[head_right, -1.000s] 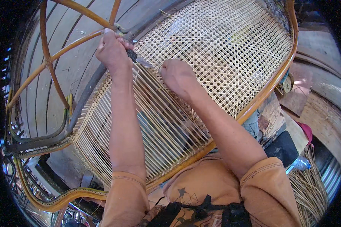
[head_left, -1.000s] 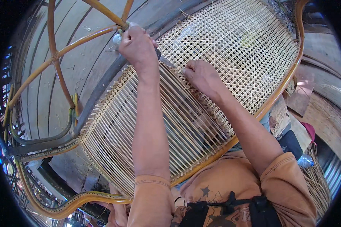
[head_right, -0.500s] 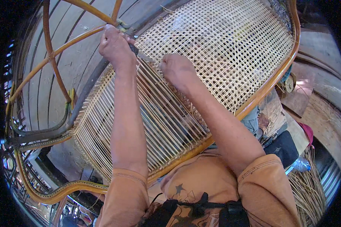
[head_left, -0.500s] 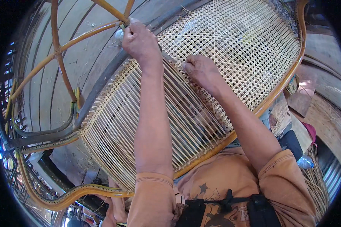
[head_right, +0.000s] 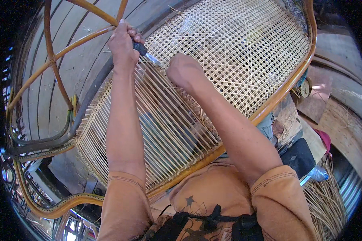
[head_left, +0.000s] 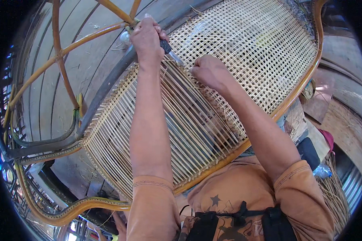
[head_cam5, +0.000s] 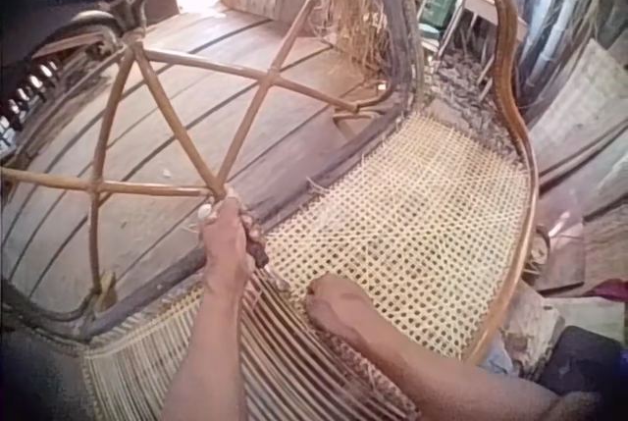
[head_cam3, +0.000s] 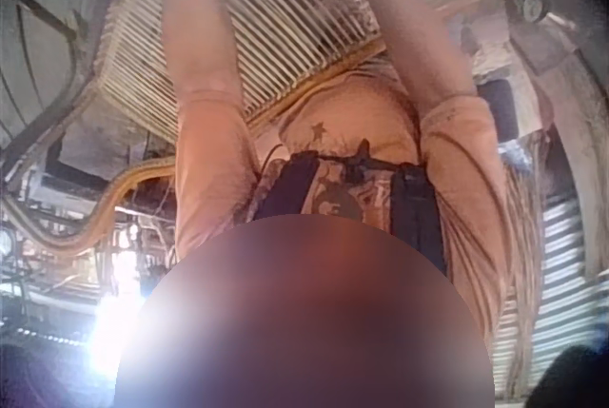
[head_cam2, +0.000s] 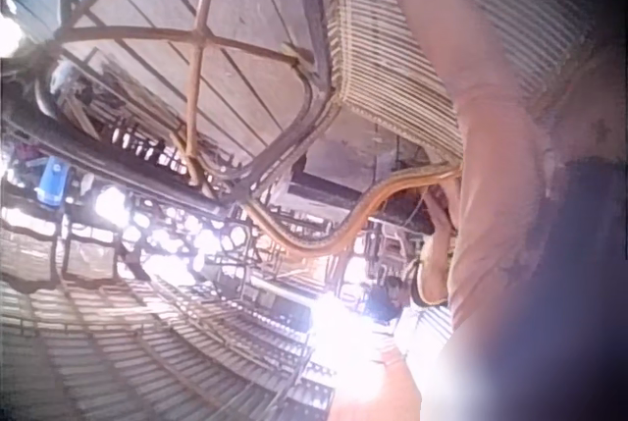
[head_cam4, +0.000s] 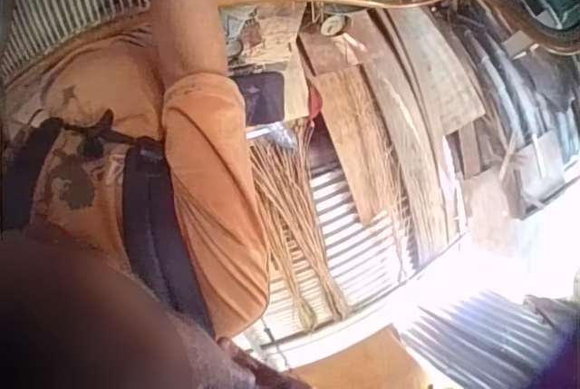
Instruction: Repairing the woven cane seat of a rattan chair using a strip of rattan and a small tool.
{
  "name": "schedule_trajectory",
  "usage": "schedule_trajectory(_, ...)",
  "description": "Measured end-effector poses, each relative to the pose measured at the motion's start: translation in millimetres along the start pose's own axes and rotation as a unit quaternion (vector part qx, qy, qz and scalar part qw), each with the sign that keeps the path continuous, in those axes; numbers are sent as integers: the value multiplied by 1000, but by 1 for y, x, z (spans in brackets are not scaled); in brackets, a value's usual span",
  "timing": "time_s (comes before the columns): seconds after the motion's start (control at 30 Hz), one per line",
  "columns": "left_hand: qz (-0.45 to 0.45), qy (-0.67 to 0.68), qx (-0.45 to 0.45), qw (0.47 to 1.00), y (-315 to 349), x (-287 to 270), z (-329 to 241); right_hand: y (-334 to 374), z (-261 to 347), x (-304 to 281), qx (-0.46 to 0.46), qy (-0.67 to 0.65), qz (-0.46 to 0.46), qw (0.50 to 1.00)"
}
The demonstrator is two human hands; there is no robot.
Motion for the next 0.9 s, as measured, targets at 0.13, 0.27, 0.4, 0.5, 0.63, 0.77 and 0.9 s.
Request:
schedule_trajectory(0.13,20,10,-21,1000,-8,-6,3,-5,3,-2,-23,9,8,1000)
schedule_trajectory(0.27,32,37,-42,998,-11,-9,6,-16,1,0,2,38,25,999)
schedule_trajectory(0.4,34,54,-51,997,-13,-18,7,-15,5,7,22,41,30,998)
schedule_trajectory(0.5,36,59,-44,997,-13,-17,10,-8,8,5,49,11,24,998)
schedule_trajectory(0.63,38,81,-50,995,-12,-18,10,-2,5,11,42,3,-16,999)
schedule_trajectory(0.77,37,72,-27,996,-8,-17,7,4,3,20,-11,54,-60,997)
schedule_trajectory(0.9,41,71,-24,996,-1,-14,-1,4,-1,22,-68,121,-82,987)
Point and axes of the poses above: each hand's wrist, its own y-axis away from the middle knuckle, its own x-axis out of the palm, z = x × y, the point moved 1 cm from there along -y, towards the middle knuckle, and after that the axes turned 6 degrees about -y, right-handed, at the moved point
